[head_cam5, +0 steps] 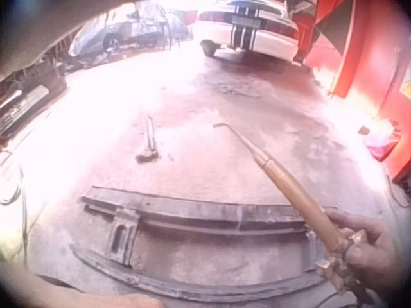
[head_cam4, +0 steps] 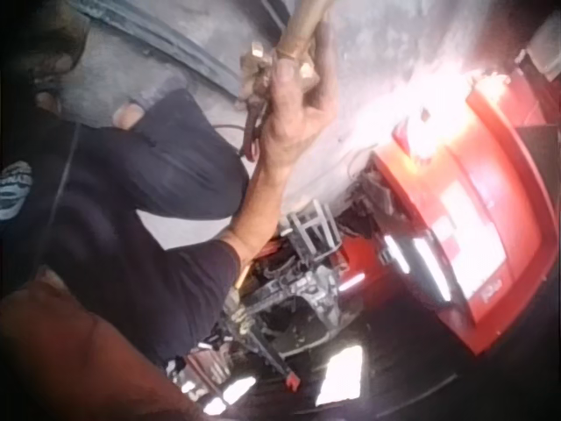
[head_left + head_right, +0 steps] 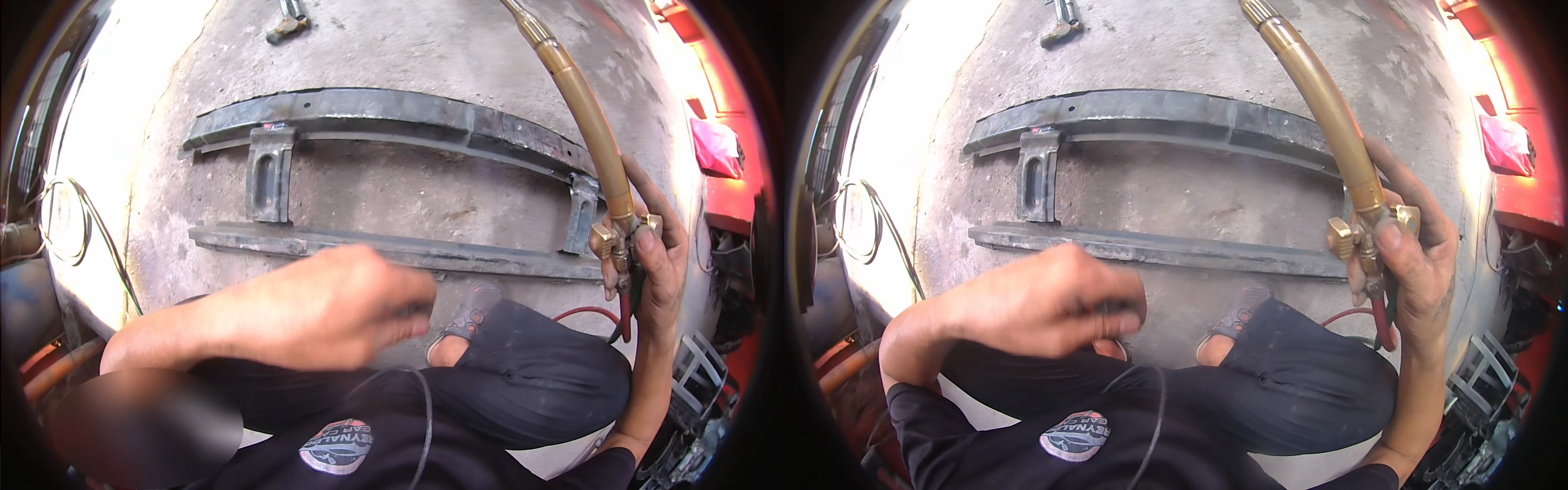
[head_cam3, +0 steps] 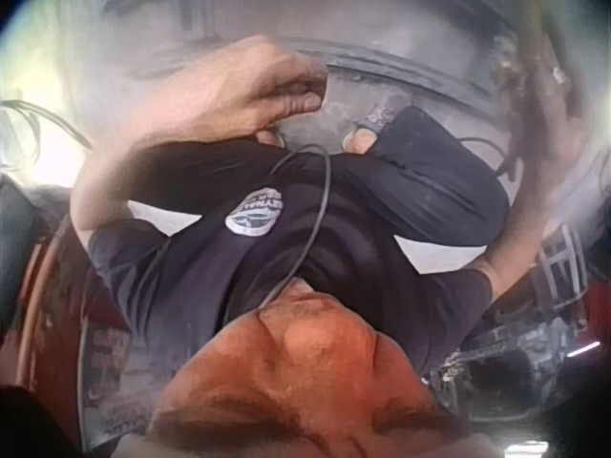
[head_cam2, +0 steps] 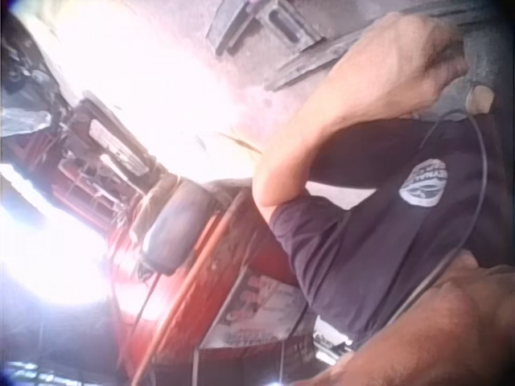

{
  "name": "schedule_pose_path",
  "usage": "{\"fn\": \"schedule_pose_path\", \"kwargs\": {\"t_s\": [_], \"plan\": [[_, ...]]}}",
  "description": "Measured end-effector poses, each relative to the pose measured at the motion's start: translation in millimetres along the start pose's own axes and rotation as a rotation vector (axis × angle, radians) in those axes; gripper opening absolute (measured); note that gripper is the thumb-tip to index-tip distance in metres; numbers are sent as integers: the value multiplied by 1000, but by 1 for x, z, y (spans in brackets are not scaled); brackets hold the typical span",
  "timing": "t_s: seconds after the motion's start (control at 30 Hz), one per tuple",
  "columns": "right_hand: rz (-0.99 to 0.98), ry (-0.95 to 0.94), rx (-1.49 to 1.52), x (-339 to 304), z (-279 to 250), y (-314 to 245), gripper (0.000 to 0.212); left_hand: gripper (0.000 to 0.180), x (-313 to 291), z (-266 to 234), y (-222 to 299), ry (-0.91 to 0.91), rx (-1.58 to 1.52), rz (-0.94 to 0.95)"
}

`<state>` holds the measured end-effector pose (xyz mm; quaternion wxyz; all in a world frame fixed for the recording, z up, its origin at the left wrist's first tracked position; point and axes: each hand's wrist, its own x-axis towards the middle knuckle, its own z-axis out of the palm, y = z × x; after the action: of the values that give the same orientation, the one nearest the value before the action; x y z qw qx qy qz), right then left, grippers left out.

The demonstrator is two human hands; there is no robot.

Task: The person uses a welding torch to join sections of a metal frame on the floor, then uses a hammer and a metal punch to shape and align the welded joints. The person repositions the frame and continues hammering to flatten and align the structure.

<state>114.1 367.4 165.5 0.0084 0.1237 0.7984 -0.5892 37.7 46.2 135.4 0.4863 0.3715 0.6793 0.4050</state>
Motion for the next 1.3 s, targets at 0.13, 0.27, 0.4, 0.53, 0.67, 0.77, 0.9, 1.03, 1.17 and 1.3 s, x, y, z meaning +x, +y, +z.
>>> {"fn": "schedule_pose_path", "kwargs": {"t_s": [0.13,0.27,0.4,0.53,0.67,0.77,0.9,1.03,1.17,1.3], "plan": [[11,-96,-74,16,26,12,95,17,-21,11,-14,-149,328,60],[78,-143,-35,14,30,21,93,16,-20,20,-20,-29,323,194],[88,-95,-62,27,34,32,93,15,3,23,-27,104,421,377],[102,-79,-78,41,49,36,88,14,5,24,-36,148,336,348],[128,-69,-67,54,64,31,89,13,2,15,-42,154,286,346],[101,-92,-30,70,71,39,90,12,-1,3,-42,129,300,323],[124,-154,-41,83,72,38,90,12,-1,-6,-36,196,363,352],[69,-192,-110,99,67,60,81,12,19,-2,-20,227,399,345],[142,-160,-143,98,71,40,72,12,31,6,-36,416,432,258],[218,-131,-186,79,42,-9,66,12,14,-1,-59,538,330,-26]]}}
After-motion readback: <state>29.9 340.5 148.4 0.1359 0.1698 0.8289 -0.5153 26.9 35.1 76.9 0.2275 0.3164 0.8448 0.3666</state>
